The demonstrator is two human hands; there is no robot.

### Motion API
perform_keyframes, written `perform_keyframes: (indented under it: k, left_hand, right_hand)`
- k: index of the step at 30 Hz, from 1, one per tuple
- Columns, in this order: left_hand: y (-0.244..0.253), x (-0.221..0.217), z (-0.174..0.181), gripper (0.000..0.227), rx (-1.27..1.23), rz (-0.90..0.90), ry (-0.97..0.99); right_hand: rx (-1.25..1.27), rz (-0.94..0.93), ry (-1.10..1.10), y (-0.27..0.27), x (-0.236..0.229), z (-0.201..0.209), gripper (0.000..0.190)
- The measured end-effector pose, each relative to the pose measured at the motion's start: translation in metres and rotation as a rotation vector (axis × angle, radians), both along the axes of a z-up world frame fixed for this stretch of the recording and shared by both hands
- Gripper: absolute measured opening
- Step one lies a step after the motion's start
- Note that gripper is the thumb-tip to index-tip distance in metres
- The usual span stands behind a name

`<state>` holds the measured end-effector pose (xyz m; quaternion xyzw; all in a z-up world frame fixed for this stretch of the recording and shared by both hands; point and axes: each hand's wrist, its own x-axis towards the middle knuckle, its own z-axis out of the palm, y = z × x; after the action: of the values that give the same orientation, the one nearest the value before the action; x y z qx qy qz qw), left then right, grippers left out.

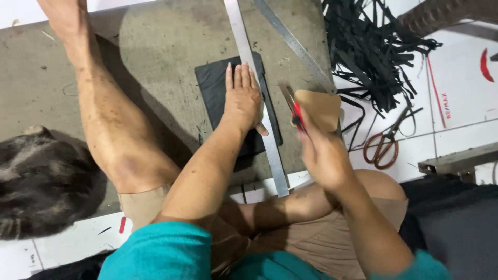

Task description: Measuring and cutting leather pieces using a ruler and a utility knife

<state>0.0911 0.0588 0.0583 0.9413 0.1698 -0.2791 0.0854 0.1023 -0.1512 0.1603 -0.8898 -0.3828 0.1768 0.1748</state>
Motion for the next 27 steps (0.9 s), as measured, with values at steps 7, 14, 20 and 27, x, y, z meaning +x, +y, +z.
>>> perform_keyframes:
  k: [7, 14, 20, 27]
  left_hand:
    - [-0.001, -0.005, 0.006, 0.129, -0.038, 0.042, -0.07]
    - [0.001, -0.009, 0.014, 0.104, -0.04, 0.057, -0.111]
    - [0.007, -0.003, -0.064, 0.182, 0.138, -0.107, -0.257]
    - [0.0, -0.011, -0.073, 0.187, 0.149, -0.119, -0.327]
  right_hand:
    - [0.098, 0.008, -0.011, 0.098, 0.067, -0.115, 0.056]
    - [-0.026, 0.047, 0.049, 0.113, 0.074, -0.113, 0.057]
    - [-0.041, 0.126, 0.059, -0.006, -0.029, -0.103, 0.076]
    - [-0.466, 0.12, 0.284, -0.108, -0.085, -0.103, 0.112]
